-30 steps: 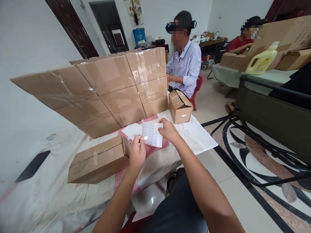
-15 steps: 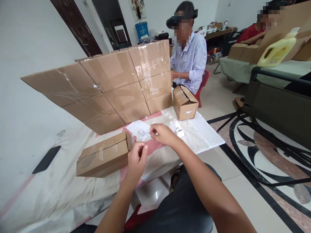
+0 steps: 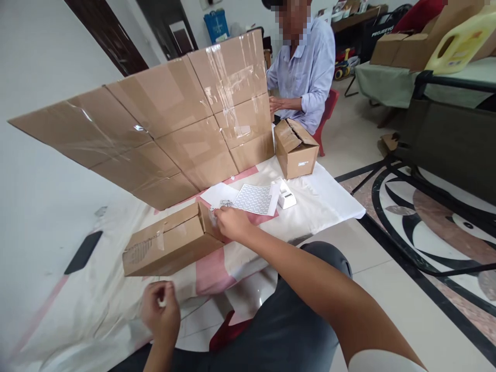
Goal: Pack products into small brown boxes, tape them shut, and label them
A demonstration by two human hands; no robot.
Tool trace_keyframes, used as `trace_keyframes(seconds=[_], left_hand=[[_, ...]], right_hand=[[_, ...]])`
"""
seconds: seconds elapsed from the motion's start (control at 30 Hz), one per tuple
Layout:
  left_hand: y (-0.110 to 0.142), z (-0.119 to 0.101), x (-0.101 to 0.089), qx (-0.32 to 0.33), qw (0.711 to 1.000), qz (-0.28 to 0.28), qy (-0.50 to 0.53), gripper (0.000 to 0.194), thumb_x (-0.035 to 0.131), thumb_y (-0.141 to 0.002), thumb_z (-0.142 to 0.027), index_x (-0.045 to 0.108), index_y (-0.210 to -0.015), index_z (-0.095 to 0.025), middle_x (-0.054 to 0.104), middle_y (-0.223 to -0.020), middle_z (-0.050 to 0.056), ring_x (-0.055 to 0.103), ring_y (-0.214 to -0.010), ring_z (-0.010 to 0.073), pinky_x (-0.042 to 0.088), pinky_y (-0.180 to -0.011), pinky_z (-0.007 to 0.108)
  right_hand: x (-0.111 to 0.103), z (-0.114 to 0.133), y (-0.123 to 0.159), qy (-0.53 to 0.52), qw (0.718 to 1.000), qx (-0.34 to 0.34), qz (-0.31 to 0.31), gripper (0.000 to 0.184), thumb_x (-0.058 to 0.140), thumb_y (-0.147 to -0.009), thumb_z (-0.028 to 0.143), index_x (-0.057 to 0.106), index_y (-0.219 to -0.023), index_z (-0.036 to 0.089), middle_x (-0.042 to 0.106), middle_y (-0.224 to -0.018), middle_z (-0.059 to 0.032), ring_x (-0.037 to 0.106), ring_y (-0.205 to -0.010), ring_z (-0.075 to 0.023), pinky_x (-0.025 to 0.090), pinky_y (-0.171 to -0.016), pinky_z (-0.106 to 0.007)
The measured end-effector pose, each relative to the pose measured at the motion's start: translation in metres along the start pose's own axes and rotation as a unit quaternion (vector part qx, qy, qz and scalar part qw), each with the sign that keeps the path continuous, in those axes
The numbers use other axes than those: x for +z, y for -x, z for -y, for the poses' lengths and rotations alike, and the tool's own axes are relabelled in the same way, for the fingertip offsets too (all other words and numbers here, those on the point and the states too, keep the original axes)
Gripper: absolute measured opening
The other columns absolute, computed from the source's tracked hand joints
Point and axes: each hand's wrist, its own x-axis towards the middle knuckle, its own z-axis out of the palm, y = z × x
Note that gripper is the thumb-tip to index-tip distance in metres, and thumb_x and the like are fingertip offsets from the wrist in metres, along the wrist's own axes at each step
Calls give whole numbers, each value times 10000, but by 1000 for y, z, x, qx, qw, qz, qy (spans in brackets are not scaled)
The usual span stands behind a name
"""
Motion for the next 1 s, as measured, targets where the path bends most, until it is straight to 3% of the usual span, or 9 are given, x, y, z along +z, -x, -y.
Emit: trace_keyframes(seconds=[0.13, 0.33, 0.6, 0.7, 0.77, 0.83, 0.9, 0.97, 1.0], left_hand=[[-24, 35, -8, -68, 993, -98, 15, 387, 632, -853, -397, 473, -1149, -206, 499, -1199, 91, 515, -1123, 216, 466, -923, 396], [-28, 38, 13, -125, 989, -26, 69, 832, 804, -644, -446, 319, -1283, -223, 469, -1294, 115, 550, -1118, 213, 542, -858, 373], [-19, 19, 14, -185, 982, -9, 30, 880, 790, -710, -442, 326, -1426, -223, 436, -1375, 136, 537, -1210, 247, 548, -854, 363], [-20, 22, 13, -195, 980, -1, 36, 846, 763, -744, -457, 342, -1442, -230, 460, -1387, 139, 559, -1213, 253, 545, -819, 341], [-20, 24, 14, -199, 979, 1, 41, 834, 759, -754, -455, 350, -1445, -230, 463, -1396, 142, 563, -1219, 253, 542, -820, 335], [-20, 28, 15, -204, 978, 1, 45, 832, 762, -751, -454, 355, -1443, -234, 456, -1406, 142, 556, -1237, 258, 542, -833, 338], [-19, 31, 17, -210, 976, 1, 50, 834, 767, -742, -459, 363, -1436, -235, 457, -1399, 137, 558, -1235, 260, 543, -846, 349], [-19, 35, 19, -217, 975, 2, 55, 822, 766, -737, -474, 380, -1419, -227, 468, -1381, 134, 566, -1219, 260, 544, -847, 356], [-19, 37, 20, -220, 974, 4, 58, 812, 762, -738, -484, 389, -1410, -222, 474, -1376, 134, 567, -1217, 262, 543, -841, 354]], right_hand=[[5, 6, 0, -14, 1000, -4, -11, 305, 405, -997, 179, 682, -1123, 162, 716, -1100, -124, 674, -996, -251, 456, -791, -328], [15, 7, 1, -65, 998, 4, -24, 271, 442, -958, 148, 690, -1067, 166, 747, -1079, -97, 693, -949, -214, 467, -765, -284], [7, -8, 13, -299, 953, -10, 45, 289, 505, -760, 21, 744, -796, 181, 764, -818, -13, 707, -819, -186, 508, -754, -256], [2, -14, 16, -347, 935, 40, 53, 251, 549, -753, 64, 770, -770, 181, 790, -884, -30, 731, -938, -221, 536, -858, -298], [-2, -15, 17, -350, 933, 67, 48, 295, 588, -754, 92, 798, -945, 173, 793, -1044, -64, 720, -1058, -253, 530, -952, -347], [-8, -16, 17, -347, 936, 41, 54, 600, 672, -740, 129, 674, -1336, 194, 652, -1405, -108, 591, -1318, -298, 449, -1104, -423], [-11, -15, 15, -349, 932, -30, 88, 1022, 782, -718, 208, 306, -1621, 258, 270, -1690, -116, 282, -1547, -315, 284, -1228, -483], [-10, -14, 10, -354, 922, -95, 129, 1270, 853, -710, 324, 16, -1665, 289, -22, -1737, -106, 29, -1602, -301, 163, -1268, -493], [-9, -12, 7, -357, 917, -115, 135, 1323, 868, -708, 367, -46, -1660, 289, -52, -1734, -117, -2, -1602, -297, 154, -1269, -485]])
